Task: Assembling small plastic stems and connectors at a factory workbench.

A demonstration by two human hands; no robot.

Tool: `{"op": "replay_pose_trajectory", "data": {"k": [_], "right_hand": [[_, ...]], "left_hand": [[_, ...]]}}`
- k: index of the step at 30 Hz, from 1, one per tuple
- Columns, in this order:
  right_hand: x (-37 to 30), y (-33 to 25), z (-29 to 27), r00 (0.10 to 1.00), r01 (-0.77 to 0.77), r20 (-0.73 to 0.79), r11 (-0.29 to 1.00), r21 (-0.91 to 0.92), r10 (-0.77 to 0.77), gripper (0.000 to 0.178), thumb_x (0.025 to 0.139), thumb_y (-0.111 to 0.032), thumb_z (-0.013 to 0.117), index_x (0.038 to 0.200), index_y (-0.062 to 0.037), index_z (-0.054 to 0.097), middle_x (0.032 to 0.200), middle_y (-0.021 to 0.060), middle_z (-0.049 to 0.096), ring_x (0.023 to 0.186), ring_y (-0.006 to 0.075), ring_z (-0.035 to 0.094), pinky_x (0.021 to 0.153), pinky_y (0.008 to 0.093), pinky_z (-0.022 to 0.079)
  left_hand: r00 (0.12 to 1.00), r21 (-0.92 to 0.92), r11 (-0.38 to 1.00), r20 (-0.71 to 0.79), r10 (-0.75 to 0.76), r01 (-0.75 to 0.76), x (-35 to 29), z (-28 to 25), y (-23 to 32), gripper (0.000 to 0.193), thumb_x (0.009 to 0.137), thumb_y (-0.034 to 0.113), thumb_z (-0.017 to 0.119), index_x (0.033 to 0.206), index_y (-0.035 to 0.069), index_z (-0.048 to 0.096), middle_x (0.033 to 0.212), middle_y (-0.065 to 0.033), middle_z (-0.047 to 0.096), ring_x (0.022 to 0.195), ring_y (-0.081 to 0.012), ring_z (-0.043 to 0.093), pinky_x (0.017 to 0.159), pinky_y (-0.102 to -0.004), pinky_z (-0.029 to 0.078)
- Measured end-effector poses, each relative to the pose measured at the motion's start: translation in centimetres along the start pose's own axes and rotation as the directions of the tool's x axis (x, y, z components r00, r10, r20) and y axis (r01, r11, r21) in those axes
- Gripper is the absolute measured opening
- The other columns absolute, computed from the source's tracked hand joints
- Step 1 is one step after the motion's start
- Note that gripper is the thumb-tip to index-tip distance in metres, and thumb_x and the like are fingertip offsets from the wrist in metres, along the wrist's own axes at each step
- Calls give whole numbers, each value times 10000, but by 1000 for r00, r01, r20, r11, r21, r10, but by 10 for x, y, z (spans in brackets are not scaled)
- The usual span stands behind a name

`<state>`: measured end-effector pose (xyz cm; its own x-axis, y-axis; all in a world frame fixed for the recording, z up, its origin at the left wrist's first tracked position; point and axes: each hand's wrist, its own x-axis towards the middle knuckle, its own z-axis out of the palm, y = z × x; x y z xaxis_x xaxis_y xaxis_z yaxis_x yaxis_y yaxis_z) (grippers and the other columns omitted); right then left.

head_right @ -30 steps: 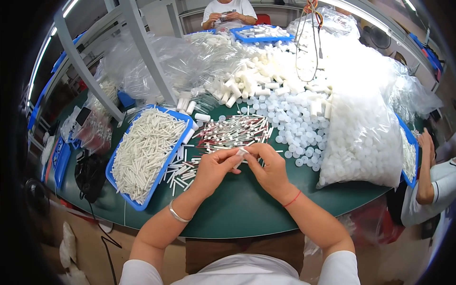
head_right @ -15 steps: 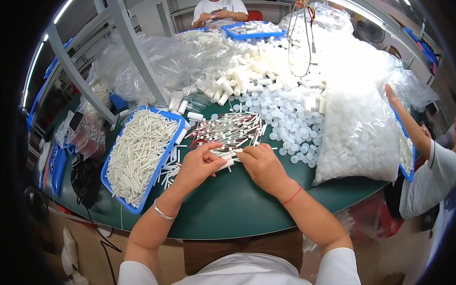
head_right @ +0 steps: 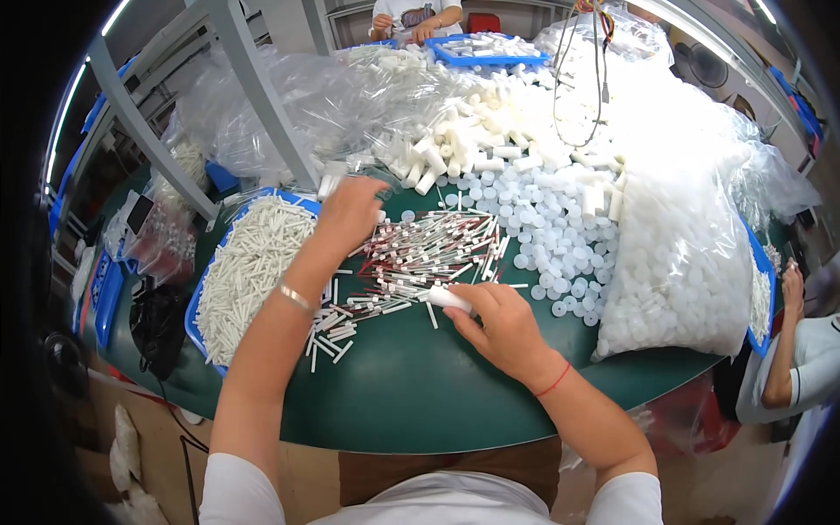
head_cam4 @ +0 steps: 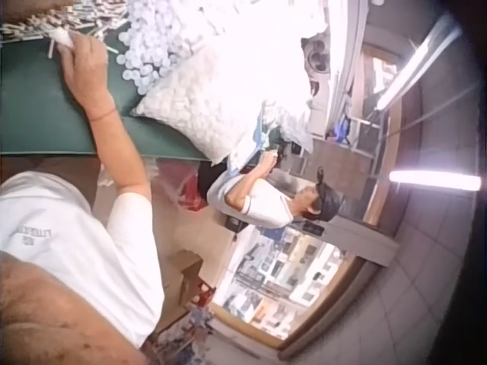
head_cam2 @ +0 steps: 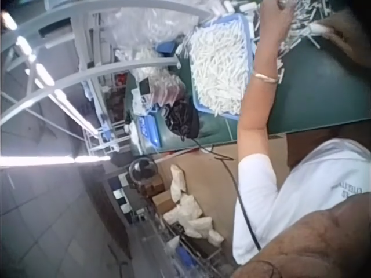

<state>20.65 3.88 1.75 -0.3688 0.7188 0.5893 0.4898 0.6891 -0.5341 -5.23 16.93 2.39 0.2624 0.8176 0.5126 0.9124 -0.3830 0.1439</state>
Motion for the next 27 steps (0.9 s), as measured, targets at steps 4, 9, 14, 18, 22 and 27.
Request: {"op": "replay_pose_trajectory", "data": {"k": [4, 9, 14, 18, 22, 27], "right_hand": [[-1, 2, 2, 1000, -26, 15, 1000, 17, 26, 278, 790, -117, 734, 1042, -53, 637, 831, 94, 643, 690, 245, 605, 621, 344, 485], [-2, 2, 3, 1000, -20, -1, 999, 33, 20, 257, 783, -114, 742, 1017, -55, 656, 819, 91, 660, 649, 224, 607, 591, 320, 488], [-2, 9, -10, 953, -249, -121, 946, 208, 277, 225, 817, -117, 732, 1017, -25, 685, 841, 88, 683, 628, 128, 601, 567, 253, 483], [1, 2, -13, 955, -217, -122, 919, 331, 269, 249, 850, -96, 701, 1087, -20, 679, 879, 77, 690, 675, 107, 590, 595, 233, 469], [1, -4, -14, 963, -235, -32, 888, 396, 269, 252, 841, -96, 708, 1085, -35, 684, 903, 77, 689, 670, 103, 583, 598, 233, 468], [-3, -2, -15, 997, -46, 64, 968, 245, 31, 274, 787, -49, 732, 1058, -52, 694, 847, 72, 658, 687, 151, 603, 612, 262, 476]], "left_hand": [[972, 104, 992, 230, 44, -69, 19, 10, -44, 264, 742, 77, 645, 1005, 71, 661, 1029, -112, 644, 979, -296, 582, 886, -404, 472], [982, -69, 997, 182, 49, -37, 19, 6, -46, 237, 829, 111, 646, 1061, 67, 630, 1016, -135, 615, 958, -297, 592, 827, -390, 486], [979, -611, 791, 154, 133, -11, -22, -27, 38, 351, 922, 147, 560, 1260, 58, 533, 1000, -122, 546, 866, -252, 569, 802, -348, 461], [926, -802, 564, 340, 166, 193, -78, -43, 87, 380, 967, 153, 519, 1328, 39, 479, 1043, -64, 557, 944, -149, 531, 837, -267, 439], [934, -867, 367, 357, -15, 338, -106, -43, 111, 405, 933, 186, 604, 1291, 24, 507, 927, -63, 584, 794, -112, 539, 714, -253, 446], [898, -790, 427, 401, -182, 440, -111, -50, 114, 278, 920, 241, 629, 1101, 31, 633, 773, -41, 603, 675, -110, 550, 638, -256, 451]]}}
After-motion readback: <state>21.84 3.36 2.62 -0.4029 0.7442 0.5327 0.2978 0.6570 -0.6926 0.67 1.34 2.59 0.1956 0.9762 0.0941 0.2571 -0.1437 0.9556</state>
